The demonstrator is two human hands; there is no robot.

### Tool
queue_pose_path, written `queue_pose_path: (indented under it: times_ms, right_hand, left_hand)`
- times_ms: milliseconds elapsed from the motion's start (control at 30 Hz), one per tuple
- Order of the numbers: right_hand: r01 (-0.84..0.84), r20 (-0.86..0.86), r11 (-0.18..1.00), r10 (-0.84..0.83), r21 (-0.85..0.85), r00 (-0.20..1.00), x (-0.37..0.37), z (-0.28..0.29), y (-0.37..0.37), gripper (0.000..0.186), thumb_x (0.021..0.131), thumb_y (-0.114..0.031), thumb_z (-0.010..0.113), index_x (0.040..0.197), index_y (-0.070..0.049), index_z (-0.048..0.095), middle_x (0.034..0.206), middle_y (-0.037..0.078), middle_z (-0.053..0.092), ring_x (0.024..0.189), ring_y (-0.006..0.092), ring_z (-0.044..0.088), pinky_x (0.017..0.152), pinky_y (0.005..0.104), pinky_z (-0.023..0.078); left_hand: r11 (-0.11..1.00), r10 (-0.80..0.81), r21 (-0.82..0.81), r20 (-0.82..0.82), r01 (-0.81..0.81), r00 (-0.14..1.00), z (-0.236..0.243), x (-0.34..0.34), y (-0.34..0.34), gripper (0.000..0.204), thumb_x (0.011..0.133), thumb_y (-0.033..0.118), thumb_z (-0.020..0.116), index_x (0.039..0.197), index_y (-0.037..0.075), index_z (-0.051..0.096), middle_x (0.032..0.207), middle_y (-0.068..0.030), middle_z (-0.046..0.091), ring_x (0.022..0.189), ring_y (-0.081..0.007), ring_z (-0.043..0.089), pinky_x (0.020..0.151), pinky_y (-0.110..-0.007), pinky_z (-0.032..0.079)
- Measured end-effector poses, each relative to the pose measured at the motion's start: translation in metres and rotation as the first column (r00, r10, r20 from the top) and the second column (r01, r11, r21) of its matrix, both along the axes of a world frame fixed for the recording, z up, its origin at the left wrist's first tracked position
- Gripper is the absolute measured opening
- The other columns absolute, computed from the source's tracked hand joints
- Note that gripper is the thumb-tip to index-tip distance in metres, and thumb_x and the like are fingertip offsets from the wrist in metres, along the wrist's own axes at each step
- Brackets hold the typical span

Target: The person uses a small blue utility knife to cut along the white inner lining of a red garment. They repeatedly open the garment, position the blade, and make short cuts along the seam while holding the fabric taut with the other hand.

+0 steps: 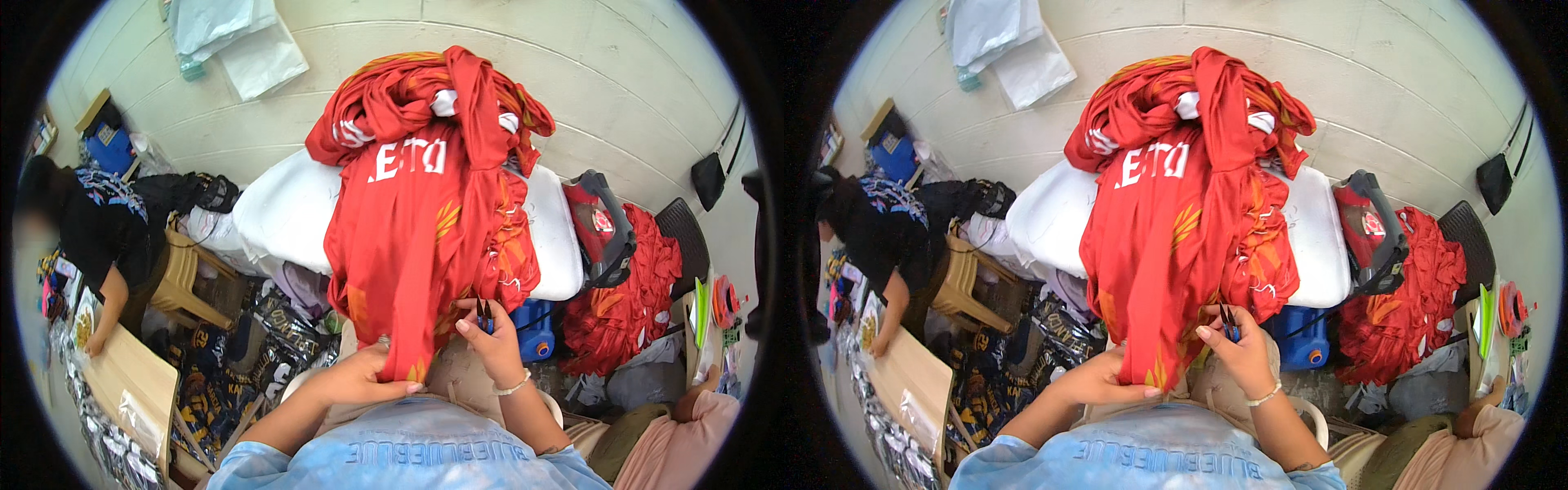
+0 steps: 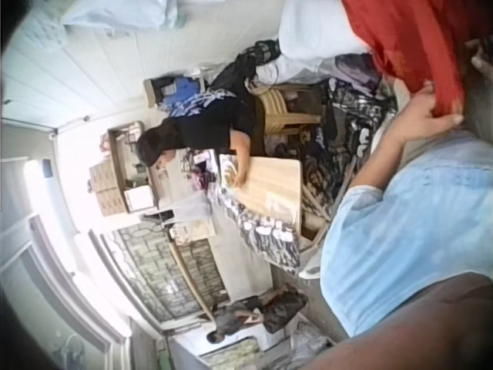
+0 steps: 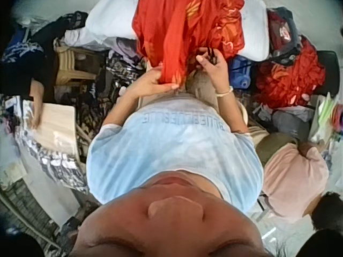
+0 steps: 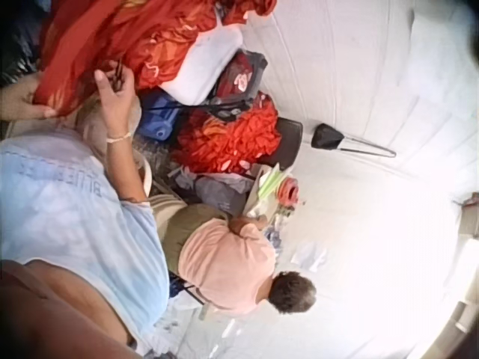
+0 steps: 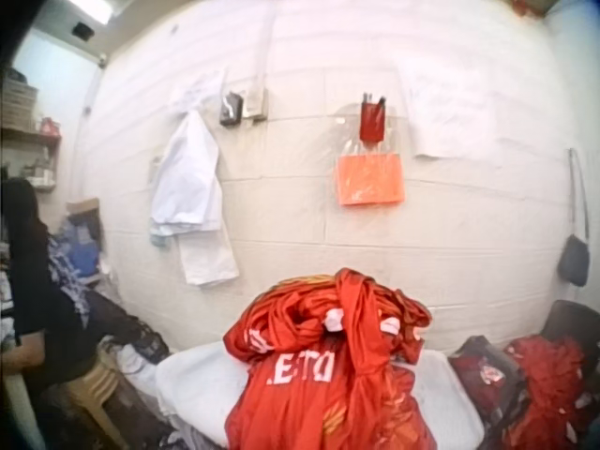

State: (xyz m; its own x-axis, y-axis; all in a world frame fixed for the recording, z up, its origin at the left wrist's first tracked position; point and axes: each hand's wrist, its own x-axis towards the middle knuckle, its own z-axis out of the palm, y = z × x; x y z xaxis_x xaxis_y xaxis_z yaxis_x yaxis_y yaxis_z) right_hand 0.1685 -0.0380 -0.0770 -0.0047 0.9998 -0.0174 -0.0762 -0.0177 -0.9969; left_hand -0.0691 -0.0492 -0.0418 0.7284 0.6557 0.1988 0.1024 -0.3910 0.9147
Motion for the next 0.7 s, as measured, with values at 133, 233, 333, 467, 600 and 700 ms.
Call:
queue_pose_path:
  times_ms: [133,233,333,467,600,700]
  right_hand:
    - [-0.028,-0.107,0.993,0.016,-0.113,0.994,-0.019,-0.025,-0.018,0.028,0.079,-0.008,0.075,0.088,-0.006,0.049,0.094,0.004,0.062,0.076,0.0061,0.053,0.069,0.0214,0.046]
    - [-0.083,-0.155,0.977,0.053,-0.197,0.986,-0.024,-0.039,-0.031,0.033,0.077,-0.005,0.076,0.082,-0.008,0.043,0.095,0.006,0.062,0.077,0.0069,0.053,0.069,0.0223,0.046]
    - [-0.195,-0.141,0.945,0.162,-0.262,0.977,-0.024,-0.048,-0.036,0.034,0.077,-0.011,0.078,0.083,-0.009,0.045,0.088,0.003,0.058,0.074,0.0061,0.051,0.064,0.0221,0.045]
    - [-0.331,-0.09,0.882,0.32,-0.336,0.943,-0.028,-0.051,-0.037,0.033,0.077,-0.02,0.079,0.084,-0.01,0.048,0.075,-0.004,0.051,0.064,0.0051,0.047,0.056,0.0207,0.041]
    - [-0.238,-0.07,0.894,0.229,-0.381,0.971,-0.027,-0.05,-0.035,0.032,0.08,-0.026,0.076,0.084,-0.01,0.049,0.068,-0.006,0.048,0.057,0.0047,0.045,0.051,0.02,0.038]
    - [-0.189,-0.115,0.9,0.155,-0.394,0.981,-0.019,-0.053,-0.037,0.028,0.082,-0.027,0.074,0.083,-0.014,0.049,0.064,-0.006,0.049,0.054,0.0037,0.05,0.045,0.0188,0.035]
  left_hand:
    - [0.897,0.114,-0.437,0.09,-0.064,0.989,0.004,-0.029,-0.025,0.02,0.087,0.015,0.066,0.098,-0.001,0.061,0.093,-0.0049,0.063,0.088,-0.0142,0.058,0.081,-0.033,0.046]
    - [0.837,0.424,-0.523,0.436,-0.161,0.793,0.009,-0.063,-0.033,0.046,0.078,0.013,0.071,0.119,-0.004,0.056,0.115,-0.0091,0.063,0.105,-0.0178,0.06,0.093,-0.034,0.045]
    - [0.769,0.615,-0.567,0.531,-0.295,0.583,0.007,-0.081,-0.022,0.055,0.08,0.019,0.071,0.126,-0.003,0.05,0.12,-0.0103,0.06,0.107,-0.021,0.059,0.095,-0.035,0.045]
    - [0.289,0.952,0.557,-0.082,-0.779,0.295,-0.017,-0.079,0.003,0.039,0.085,0.001,0.059,0.122,-0.002,0.048,0.12,-0.0189,0.055,0.112,-0.033,0.052,0.095,-0.038,0.04]
    - [0.675,0.689,0.446,-0.098,-0.587,0.718,-0.062,-0.057,-0.028,0.034,0.073,0.011,0.075,0.1,0.003,0.055,0.113,-0.0179,0.054,0.106,-0.0326,0.051,0.091,-0.041,0.041]
    - [0.796,0.579,0.495,-0.458,-0.348,0.674,-0.103,-0.04,-0.056,0.041,0.072,0.021,0.076,0.106,0.006,0.059,0.114,-0.0187,0.057,0.111,-0.0375,0.053,0.093,-0.044,0.043]
